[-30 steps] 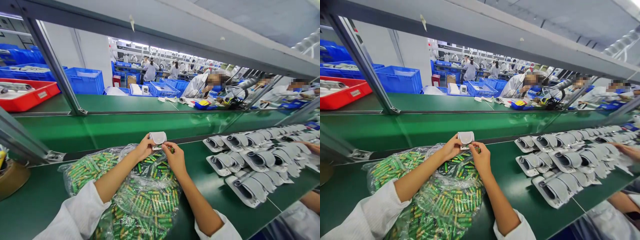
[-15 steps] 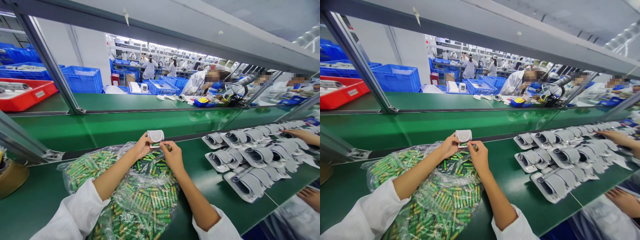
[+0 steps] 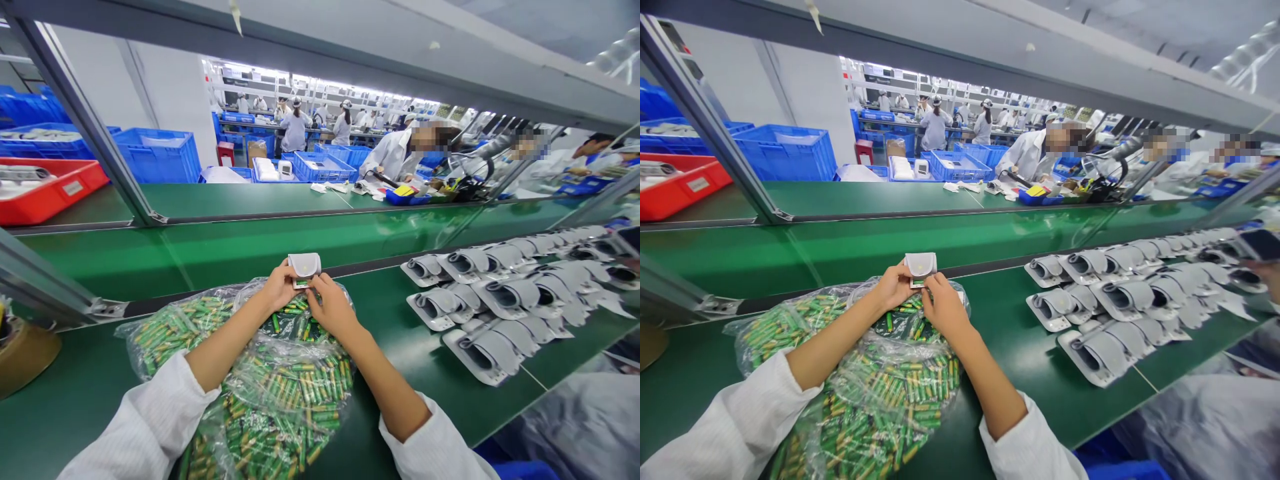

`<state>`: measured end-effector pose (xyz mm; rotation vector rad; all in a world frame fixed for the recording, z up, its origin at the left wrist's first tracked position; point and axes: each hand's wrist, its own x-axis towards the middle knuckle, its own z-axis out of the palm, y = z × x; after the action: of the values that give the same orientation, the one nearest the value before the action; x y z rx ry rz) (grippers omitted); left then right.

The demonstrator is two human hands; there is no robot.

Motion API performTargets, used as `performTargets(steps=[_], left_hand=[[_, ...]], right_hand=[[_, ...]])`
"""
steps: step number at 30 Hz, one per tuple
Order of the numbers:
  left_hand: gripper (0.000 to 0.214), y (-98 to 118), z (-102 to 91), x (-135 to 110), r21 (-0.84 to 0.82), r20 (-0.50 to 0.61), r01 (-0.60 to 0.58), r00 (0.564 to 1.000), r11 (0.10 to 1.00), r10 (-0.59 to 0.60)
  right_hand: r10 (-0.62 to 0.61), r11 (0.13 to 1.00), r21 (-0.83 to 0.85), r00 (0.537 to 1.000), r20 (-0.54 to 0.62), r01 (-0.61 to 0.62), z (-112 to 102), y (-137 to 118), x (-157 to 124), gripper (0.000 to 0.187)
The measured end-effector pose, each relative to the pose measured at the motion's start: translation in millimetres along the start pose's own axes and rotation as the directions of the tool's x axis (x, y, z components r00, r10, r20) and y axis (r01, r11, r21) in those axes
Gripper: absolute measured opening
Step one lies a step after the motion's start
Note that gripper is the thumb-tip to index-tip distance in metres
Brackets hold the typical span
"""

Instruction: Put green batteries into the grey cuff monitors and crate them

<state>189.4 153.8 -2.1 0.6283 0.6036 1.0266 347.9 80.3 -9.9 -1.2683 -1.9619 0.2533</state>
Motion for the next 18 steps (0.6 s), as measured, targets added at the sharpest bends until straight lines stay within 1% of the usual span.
performTargets(steps=[2,4,7,9,11,13,15,18], left_hand=[[0.062,1,0.1,0,-0.029,0.000,0.010,1.000,1.000,-0.010],[0.067,3,0.8,0,-0.053,-0.010,0.023,1.000,0.998,-0.023],[0.063,4,2.4,-1,-0.041,-0.042,0.022,0.999,0.999,-0.024],[0.063,2,3.2,-1,0.001,-0.056,0.007,0.998,1.000,-0.007],[0.071,0,3.2,0,0.043,-0.065,-0.010,0.998,0.999,0.013],[0.078,-3,2.5,1,0.065,-0.079,-0.025,0.996,0.998,0.030],[0.083,-6,1.4,2,0.068,-0.101,-0.039,0.994,0.997,0.046],[0.087,-8,0.0,5,0.055,-0.139,-0.056,0.988,0.997,0.063]], right_hand=[[0.007,1.000,0.030,1.000,-0.018,-0.006,0,0,-1,0.023],[0.025,0.995,0.097,0.998,-0.059,-0.019,-1,2,-2,0.034],[0.074,0.981,0.187,0.984,-0.159,-0.044,-4,6,-3,0.045],[0.143,0.971,0.223,0.964,-0.224,-0.092,-7,7,-3,0.045],[0.225,0.953,0.260,0.936,-0.271,-0.154,-7,5,-2,0.044],[0.275,0.938,0.294,0.913,-0.302,-0.185,-6,1,-1,0.042],[0.282,0.935,0.306,0.902,-0.327,-0.181,-5,-2,0,0.040],[0.282,0.929,0.329,0.900,-0.332,-0.169,-1,-2,0,0.034]])
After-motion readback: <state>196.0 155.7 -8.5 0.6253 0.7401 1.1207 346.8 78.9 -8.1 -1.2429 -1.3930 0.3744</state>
